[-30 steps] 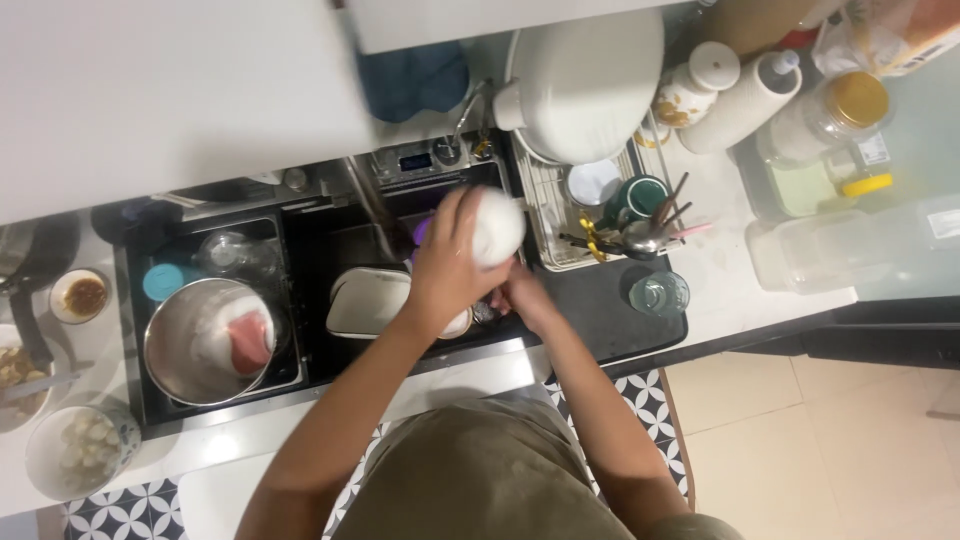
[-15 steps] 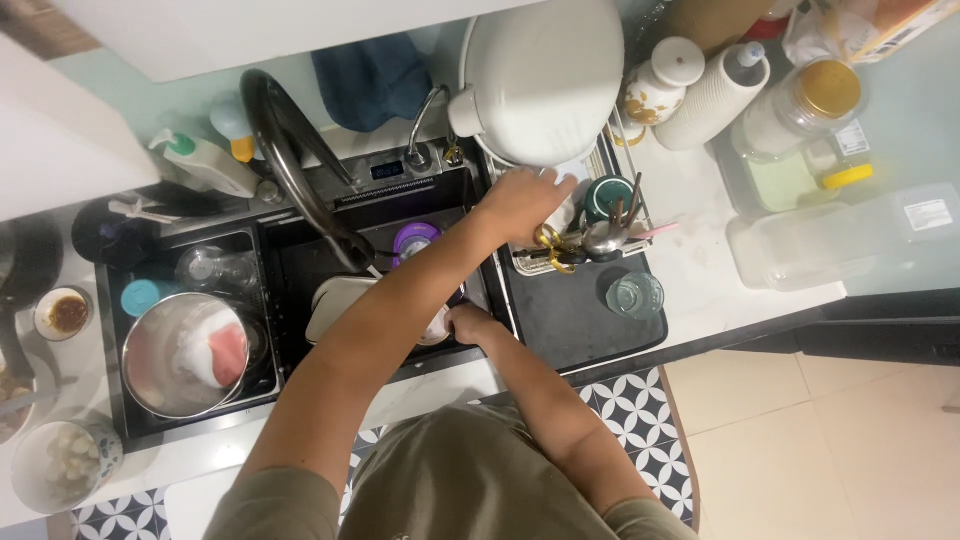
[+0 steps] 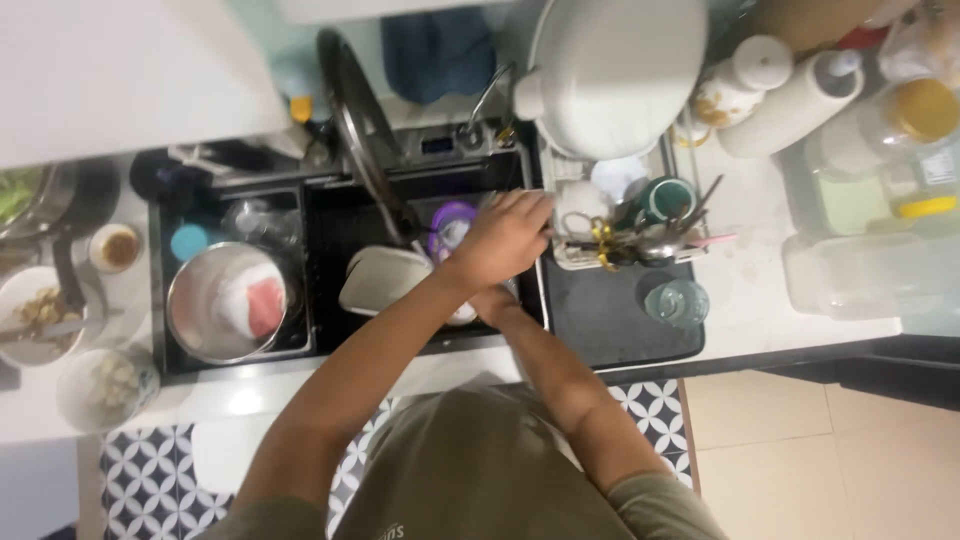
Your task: The person washes various kitchen items in a sink, including a white bowl, a small container, a metal pot, and chopsticks. They use a purple sponge and running water to scrub and rinse the items, then place them in a drying rack.
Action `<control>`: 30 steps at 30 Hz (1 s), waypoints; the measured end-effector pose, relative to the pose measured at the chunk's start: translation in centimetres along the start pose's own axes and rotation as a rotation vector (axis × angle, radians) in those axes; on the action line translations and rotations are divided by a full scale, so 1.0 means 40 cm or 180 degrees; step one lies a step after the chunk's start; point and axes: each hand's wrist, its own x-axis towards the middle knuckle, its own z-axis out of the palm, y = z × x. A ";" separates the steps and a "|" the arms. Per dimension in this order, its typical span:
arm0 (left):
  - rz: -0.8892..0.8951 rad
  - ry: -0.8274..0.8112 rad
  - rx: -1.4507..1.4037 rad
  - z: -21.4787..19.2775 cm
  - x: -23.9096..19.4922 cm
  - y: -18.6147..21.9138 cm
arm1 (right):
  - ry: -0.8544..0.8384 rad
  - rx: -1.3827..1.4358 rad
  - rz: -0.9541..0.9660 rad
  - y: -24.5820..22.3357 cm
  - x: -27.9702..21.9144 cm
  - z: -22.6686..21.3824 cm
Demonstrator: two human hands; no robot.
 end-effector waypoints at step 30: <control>-0.4540 0.2743 -0.6682 0.364 -0.525 -0.457 | 0.1448 0.4217 0.0889 -0.135 0.129 -0.113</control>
